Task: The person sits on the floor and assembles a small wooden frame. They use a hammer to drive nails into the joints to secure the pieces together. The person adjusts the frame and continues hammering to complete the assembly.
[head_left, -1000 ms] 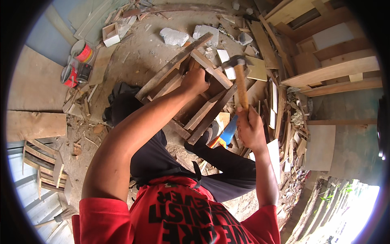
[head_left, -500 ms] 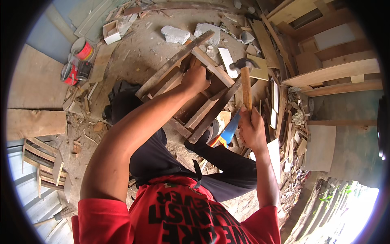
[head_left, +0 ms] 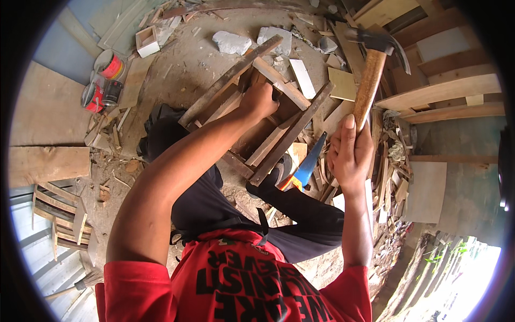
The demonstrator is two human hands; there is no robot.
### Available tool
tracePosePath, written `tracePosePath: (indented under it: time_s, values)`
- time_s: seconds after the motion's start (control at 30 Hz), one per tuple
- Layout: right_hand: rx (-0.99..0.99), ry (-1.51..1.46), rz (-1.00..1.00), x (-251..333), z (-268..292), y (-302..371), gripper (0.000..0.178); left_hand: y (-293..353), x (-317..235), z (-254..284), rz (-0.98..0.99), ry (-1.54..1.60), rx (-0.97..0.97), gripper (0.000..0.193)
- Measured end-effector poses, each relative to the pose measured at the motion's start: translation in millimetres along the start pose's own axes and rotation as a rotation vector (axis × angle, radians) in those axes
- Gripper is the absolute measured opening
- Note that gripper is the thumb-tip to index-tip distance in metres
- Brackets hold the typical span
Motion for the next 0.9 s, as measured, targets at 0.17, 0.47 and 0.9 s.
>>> tracePosePath:
  time_s: [0.17,0.47,0.9]
  values:
    - [0.068,0.407,0.008,-58.0,-3.2,1.5,0.032,-5.6,2.7,-5.6,-0.036,0.007,0.000,0.032]
    - [0.057,0.557,-0.009,-47.5,-5.0,2.1,0.035,-9.9,9.8,2.8,-0.101,-0.082,0.067,0.045]
    - [0.093,-0.098,-0.286,-54.5,-17.8,3.6,0.043,-40.3,3.9,71.3,-0.916,-0.427,0.014,0.051]
Point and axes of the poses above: each hand's wrist, its own y-axis away from the middle knuckle, its own z-axis out of the back of the hand, x = y × z, the point moved 3 cm from there along -y, towards the middle knuckle, and after that the axes turned 5 degrees about -z, right-handed, at the moved point
